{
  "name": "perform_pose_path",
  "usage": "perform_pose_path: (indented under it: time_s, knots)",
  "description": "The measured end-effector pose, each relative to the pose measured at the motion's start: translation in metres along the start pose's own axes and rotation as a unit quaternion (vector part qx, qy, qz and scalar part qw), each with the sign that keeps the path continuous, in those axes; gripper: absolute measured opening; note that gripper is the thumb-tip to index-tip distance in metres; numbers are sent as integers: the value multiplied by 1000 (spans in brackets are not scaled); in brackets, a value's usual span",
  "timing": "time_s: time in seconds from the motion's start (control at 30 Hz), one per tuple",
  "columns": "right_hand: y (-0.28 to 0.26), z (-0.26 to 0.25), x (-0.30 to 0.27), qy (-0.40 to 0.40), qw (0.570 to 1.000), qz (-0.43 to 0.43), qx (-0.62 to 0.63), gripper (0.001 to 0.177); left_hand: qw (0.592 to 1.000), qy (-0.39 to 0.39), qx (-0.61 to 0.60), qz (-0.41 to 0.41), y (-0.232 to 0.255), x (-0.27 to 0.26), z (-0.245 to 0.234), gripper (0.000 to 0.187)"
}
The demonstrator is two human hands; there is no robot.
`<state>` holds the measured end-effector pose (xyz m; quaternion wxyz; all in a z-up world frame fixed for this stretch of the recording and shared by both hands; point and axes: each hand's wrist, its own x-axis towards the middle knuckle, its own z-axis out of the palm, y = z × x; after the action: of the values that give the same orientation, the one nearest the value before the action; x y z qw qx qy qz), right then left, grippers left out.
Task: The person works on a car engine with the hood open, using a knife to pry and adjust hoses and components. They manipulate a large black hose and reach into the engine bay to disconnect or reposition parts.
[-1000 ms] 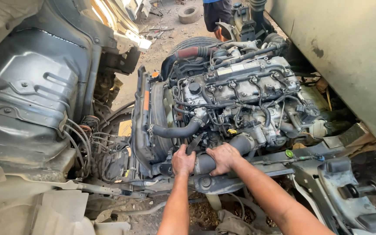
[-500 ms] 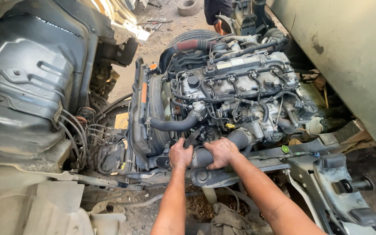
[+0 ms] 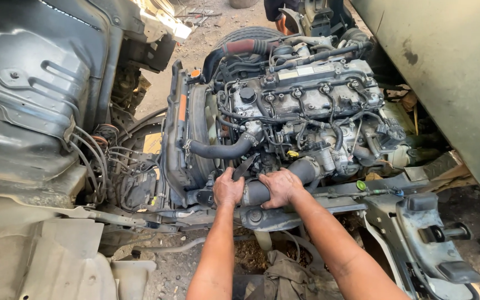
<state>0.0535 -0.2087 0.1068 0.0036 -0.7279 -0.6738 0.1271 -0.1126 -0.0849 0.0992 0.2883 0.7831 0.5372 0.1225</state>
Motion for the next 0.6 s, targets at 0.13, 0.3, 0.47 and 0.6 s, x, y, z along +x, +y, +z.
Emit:
perform_pose_path:
  time_s: [0.13,0.3,0.47,0.6]
  knots:
    - [2,6,3,7,1000,1,-8,79,1000,-2,10,4,-5,5,5,31]
    - [-1,1,-1,6,1000,-2,-14,79,1000,8,3,7,-5,4,7,31]
    - [-3,-1,-2,11,1000,-7,-19,78,1000,1,8,6,-4,2,5,31]
    - [-2,1,-2,7,1000,-2,-19,76,1000,2,4,8,-4,2,5,31]
